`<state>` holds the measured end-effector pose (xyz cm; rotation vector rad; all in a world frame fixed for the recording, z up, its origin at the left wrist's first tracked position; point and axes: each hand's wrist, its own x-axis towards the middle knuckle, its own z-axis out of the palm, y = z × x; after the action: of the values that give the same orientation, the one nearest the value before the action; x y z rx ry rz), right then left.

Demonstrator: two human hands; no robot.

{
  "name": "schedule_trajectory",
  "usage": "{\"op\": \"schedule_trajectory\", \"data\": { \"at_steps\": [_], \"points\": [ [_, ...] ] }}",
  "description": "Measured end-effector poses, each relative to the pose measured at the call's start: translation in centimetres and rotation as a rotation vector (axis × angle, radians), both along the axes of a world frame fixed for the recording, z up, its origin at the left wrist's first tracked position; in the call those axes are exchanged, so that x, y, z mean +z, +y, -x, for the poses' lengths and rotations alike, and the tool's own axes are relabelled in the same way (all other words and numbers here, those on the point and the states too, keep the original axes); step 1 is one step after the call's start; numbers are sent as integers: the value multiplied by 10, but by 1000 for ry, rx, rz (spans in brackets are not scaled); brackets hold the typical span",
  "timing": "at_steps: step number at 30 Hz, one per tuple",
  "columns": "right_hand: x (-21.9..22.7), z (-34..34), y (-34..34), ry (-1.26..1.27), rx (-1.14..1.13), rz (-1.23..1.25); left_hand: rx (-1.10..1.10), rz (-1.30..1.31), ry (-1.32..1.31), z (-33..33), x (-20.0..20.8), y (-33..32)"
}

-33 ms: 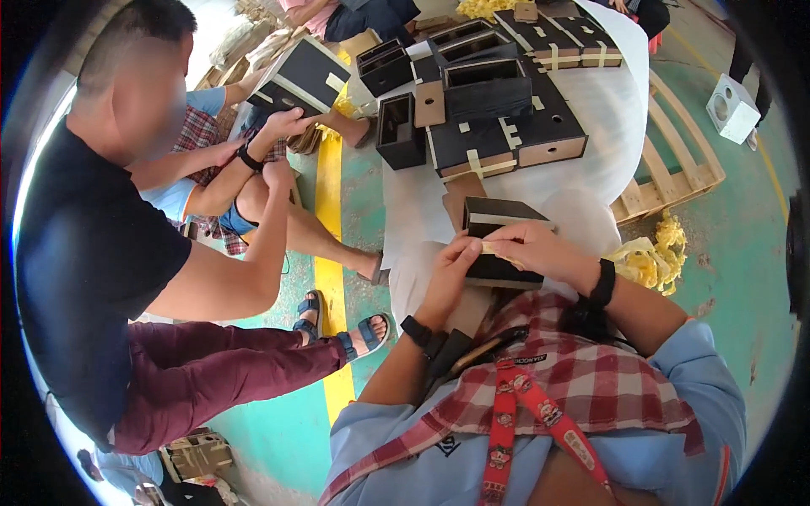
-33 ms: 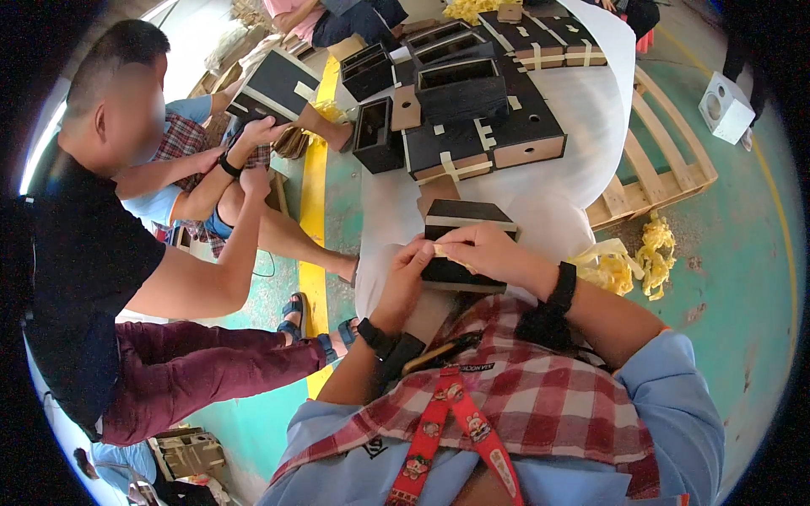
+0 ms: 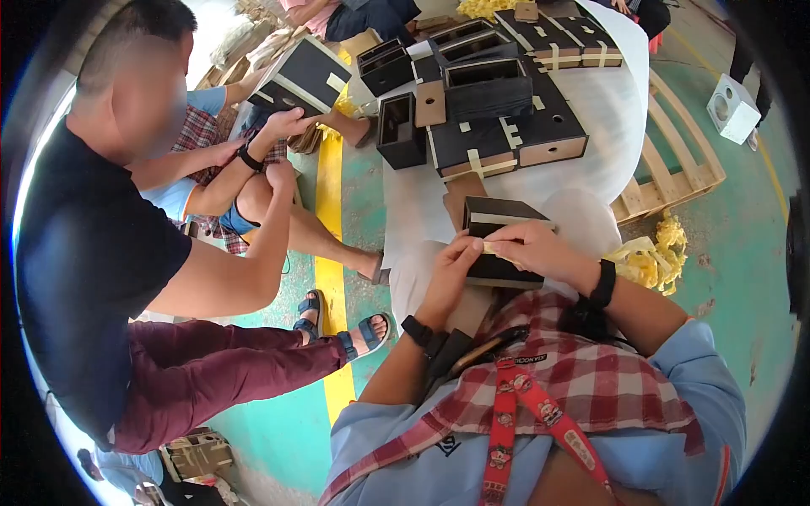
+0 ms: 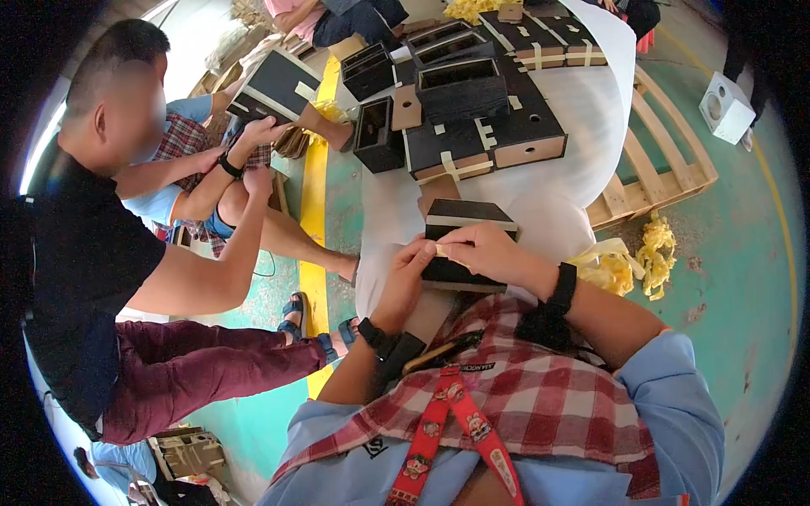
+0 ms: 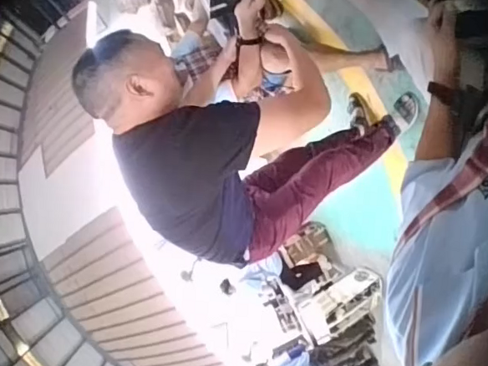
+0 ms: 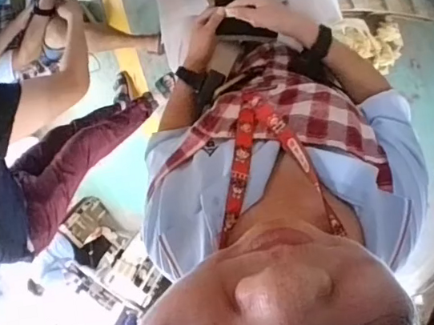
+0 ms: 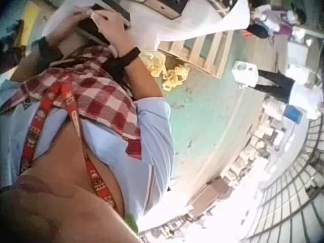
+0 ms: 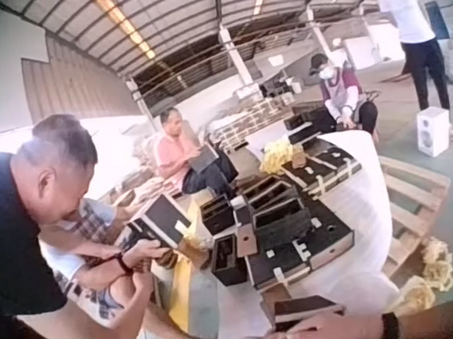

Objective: Assemble small black boxes with yellow foam padding and tape.

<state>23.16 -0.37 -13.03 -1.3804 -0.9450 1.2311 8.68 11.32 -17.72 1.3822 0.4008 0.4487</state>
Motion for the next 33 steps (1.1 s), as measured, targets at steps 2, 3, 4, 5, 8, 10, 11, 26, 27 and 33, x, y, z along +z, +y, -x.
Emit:
{"op": "schedule_trajectory", "data": {
  "at_steps": [2, 3, 4, 5, 8, 10, 11, 26, 27, 33],
  "points": [
    [2, 0, 2, -188, -37, -11, 6, 28, 14, -1, -4, 3],
    [3, -4, 3, -369, -98, -45, 9, 57, 23, -4, -7, 6],
    [4, -6, 3, -551, -161, -80, 5, 53, 18, -6, -12, 10],
    [6, -6, 2, -556, -166, -83, 4, 9, 14, -6, -18, 13],
    [12, -1, -6, -1215, -140, -477, -23, 79, 11, -10, -10, 7],
    [9, 6, -3, -1205, 153, -168, -4, 69, -30, -7, -10, 4],
    [1, 9, 0, -1258, 109, -297, -20, 271, -42, 1, -11, 5],
    [-13, -27, -6, -1462, -268, -610, 153, 218, -15, 3, 4, -13],
    [1, -25, -6, -948, -377, -384, 112, 39, 45, -3, 6, -12],
    [-7, -21, 25, -1011, -373, -357, -38, -118, 168, -5, 13, -13]
  ]
}}
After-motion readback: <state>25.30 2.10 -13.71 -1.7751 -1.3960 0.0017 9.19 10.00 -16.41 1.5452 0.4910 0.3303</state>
